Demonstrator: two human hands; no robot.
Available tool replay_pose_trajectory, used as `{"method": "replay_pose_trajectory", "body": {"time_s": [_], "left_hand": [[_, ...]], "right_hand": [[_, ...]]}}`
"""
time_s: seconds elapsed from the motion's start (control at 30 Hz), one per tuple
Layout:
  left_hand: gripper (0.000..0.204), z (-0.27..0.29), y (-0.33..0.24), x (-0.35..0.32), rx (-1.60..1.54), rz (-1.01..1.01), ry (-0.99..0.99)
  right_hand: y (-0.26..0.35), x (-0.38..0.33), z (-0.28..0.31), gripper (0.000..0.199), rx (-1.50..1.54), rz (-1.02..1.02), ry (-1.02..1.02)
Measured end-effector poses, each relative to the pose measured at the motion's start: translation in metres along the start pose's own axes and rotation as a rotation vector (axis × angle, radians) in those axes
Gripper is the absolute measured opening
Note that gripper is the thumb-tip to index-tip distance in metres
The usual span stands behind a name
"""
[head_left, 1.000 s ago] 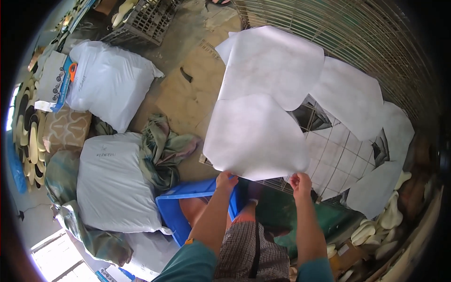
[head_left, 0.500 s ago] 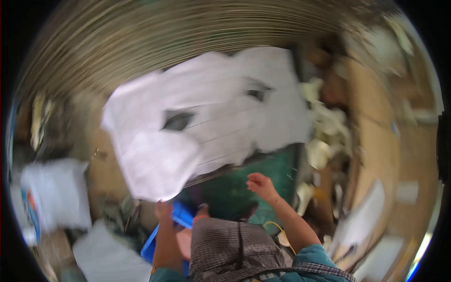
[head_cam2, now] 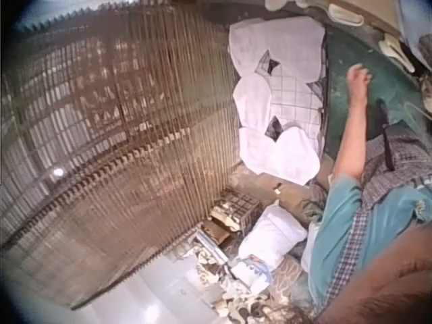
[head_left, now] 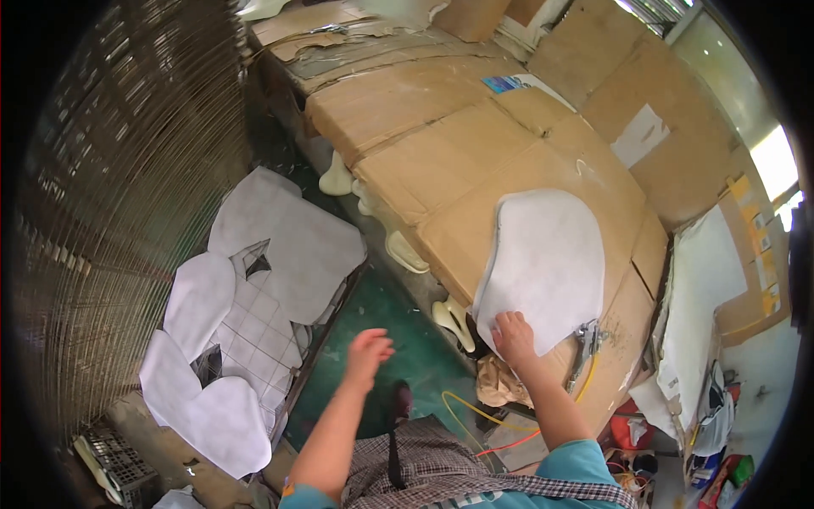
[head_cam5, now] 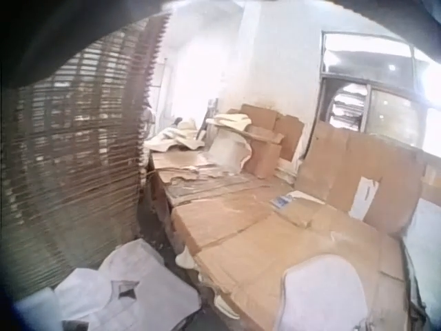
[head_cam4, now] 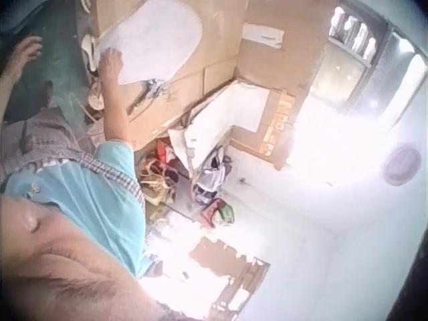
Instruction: Apply adhesive spray to foam padding components and organize them.
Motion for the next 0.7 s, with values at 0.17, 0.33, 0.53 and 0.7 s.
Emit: {"method": "replay_pose_trajectory", "body": {"time_s": [0.17,0.33,0.53,0.7], "left_hand": [[0.036,-0.147,0.05,0.001,0.165,0.086,0.209],[0.045,-0.202,0.049,-0.006,0.065,-0.043,0.347],[0.057,-0.202,0.033,0.003,-0.205,0.029,0.16],[0.049,-0.225,0.0,-0.008,-0.177,-0.135,0.227]], "right_hand": [[-0.004,0.008,0.005,0.011,0.194,0.078,-0.11],[-0.002,0.031,0.059,0.011,0.588,0.063,-0.239],[-0.05,0.036,0.041,0.007,0.983,-0.176,0.034],[-0.036,0.043,0.036,0.003,1.352,-0.224,0.152]]}}
Point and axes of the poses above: each hand's wrist, its own x-axis towards the middle knuckle, its own z-axis out of the back of the hand, y = z × x, the point moved 10 cm from there along x, towards the middle knuckle, and after that the axes turned 5 degrees about -y, right-handed, at the moved point
